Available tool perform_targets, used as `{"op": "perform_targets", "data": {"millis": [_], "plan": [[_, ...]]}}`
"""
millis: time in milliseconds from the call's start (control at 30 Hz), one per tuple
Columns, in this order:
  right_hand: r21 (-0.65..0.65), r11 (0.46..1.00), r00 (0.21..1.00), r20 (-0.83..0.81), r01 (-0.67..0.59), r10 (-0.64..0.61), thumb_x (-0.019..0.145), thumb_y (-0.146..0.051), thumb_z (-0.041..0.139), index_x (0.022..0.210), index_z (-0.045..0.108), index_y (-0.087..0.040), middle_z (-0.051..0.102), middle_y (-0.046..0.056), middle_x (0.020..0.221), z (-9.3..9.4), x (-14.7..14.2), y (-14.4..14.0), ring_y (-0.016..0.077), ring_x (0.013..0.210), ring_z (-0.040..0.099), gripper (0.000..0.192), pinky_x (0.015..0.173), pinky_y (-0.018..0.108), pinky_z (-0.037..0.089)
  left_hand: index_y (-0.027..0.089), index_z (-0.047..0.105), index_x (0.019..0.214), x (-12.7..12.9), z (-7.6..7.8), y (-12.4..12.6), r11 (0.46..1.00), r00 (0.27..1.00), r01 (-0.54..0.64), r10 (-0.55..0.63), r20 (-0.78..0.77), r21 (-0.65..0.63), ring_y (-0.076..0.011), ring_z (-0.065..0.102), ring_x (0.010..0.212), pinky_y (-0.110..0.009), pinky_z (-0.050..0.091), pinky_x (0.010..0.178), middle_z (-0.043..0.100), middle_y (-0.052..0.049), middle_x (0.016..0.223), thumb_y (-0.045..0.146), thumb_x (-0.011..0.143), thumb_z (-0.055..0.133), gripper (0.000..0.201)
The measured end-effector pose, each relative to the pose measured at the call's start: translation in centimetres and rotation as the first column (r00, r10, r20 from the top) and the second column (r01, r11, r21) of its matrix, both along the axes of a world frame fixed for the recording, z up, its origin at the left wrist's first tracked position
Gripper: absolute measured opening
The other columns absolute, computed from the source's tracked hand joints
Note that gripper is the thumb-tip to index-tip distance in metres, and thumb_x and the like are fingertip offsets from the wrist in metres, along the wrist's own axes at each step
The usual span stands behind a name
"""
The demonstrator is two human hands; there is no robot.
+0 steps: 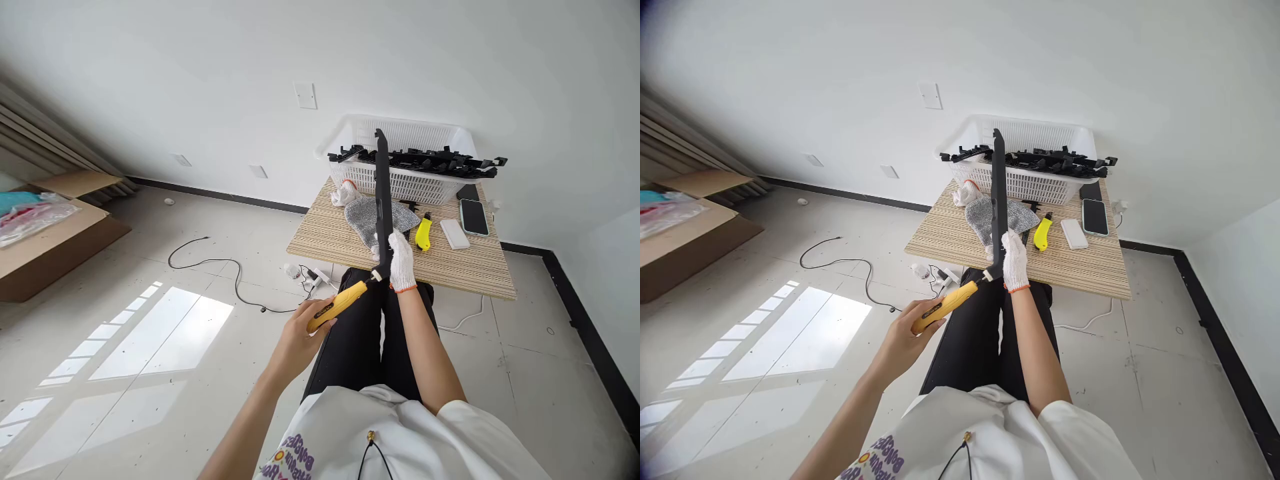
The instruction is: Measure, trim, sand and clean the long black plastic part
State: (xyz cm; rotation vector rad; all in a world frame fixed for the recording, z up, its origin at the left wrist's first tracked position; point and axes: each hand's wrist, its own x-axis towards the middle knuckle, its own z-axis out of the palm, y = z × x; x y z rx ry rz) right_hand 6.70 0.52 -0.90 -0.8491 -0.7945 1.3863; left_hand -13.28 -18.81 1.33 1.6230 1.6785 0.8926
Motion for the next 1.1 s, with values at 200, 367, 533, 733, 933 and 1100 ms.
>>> {"op": "perform_targets", "data": {"millis": [200, 367, 533, 733, 933, 1100], "plan": [[-0.015, 0.999, 0.999, -0.006, 0.033, -0.033, 0.077, -0.043, 0.070, 0.108, 0.068, -0.022, 0.073, 0.003, 0.103, 1.2, -0.3, -0.5, 0.0161, 0.084, 0.070, 0.037, 0.061, 0.024, 0.059, 0.027, 0.058, 0.136, 0.8, 0.4, 4.3, 0.962, 0.977, -0.193, 0.207, -0.056, 0.195, -0.0221, 0.064, 0.104, -0.035, 0.056, 0.087, 0.062, -0.009, 0.122, 0.040, 0.096, 0.057, 0.043], [-0.053, 0.998, 0.999, 0.032, 0.015, -0.013, 0.078, -0.044, 0.068, 0.116, 0.065, -0.022, 0.073, 0.003, 0.099, 1.6, -0.2, -0.8, 0.0152, 0.071, 0.069, 0.044, 0.055, 0.025, 0.058, 0.026, 0.057, 0.137, 1.7, 1.7, 9.2, 0.954, 0.980, -0.106, 0.147, -0.131, 0.280, -0.0229, 0.063, 0.111, -0.036, 0.052, 0.095, 0.062, -0.008, 0.125, 0.035, 0.097, 0.054, 0.041], [-0.052, 0.999, 0.998, 0.069, -0.006, 0.010, 0.081, -0.046, 0.065, 0.118, 0.063, -0.023, 0.071, 0.002, 0.095, 1.7, -0.2, -0.9, 0.0132, 0.061, 0.066, 0.044, 0.051, 0.026, 0.056, 0.024, 0.056, 0.139, 2.8, 2.2, 12.1, 0.957, 0.978, -0.082, 0.131, -0.162, 0.277, -0.0250, 0.064, 0.107, -0.037, 0.054, 0.089, 0.062, -0.010, 0.124, 0.033, 0.097, 0.053, 0.043], [-0.037, 0.999, 0.993, 0.116, 0.009, -0.004, 0.082, -0.045, 0.063, 0.119, 0.063, -0.023, 0.072, 0.002, 0.095, 1.7, -0.2, -0.9, 0.0144, 0.065, 0.067, 0.043, 0.055, 0.027, 0.058, 0.024, 0.057, 0.138, 2.9, 3.0, 14.2, 0.946, 0.973, -0.083, 0.145, -0.179, 0.314, -0.0255, 0.063, 0.109, -0.038, 0.052, 0.091, 0.061, -0.011, 0.124, 0.029, 0.096, 0.054, 0.042], [-0.032, 0.999, 0.996, 0.087, 0.021, -0.018, 0.080, -0.044, 0.066, 0.116, 0.065, -0.022, 0.072, 0.003, 0.098, 1.4, -0.2, -0.7, 0.0169, 0.080, 0.069, 0.042, 0.064, 0.028, 0.061, 0.024, 0.058, 0.137, 2.3, 4.1, 14.0, 0.961, 0.977, -0.074, 0.124, -0.176, 0.265, -0.0239, 0.063, 0.105, -0.036, 0.052, 0.091, 0.062, -0.009, 0.121, 0.030, 0.095, 0.056, 0.042], [-0.049, 0.999, 0.997, 0.080, 0.005, -0.001, 0.082, -0.043, 0.063, 0.118, 0.064, -0.023, 0.072, 0.003, 0.095, 1.7, -0.2, -0.8, 0.0162, 0.072, 0.069, 0.042, 0.057, 0.028, 0.060, 0.024, 0.058, 0.135, 1.2, 3.5, 12.2, 0.979, 0.972, -0.154, 0.175, -0.159, 0.135, -0.0255, 0.064, 0.103, -0.038, 0.054, 0.088, 0.062, -0.010, 0.122, 0.034, 0.095, 0.056, 0.042]]}}
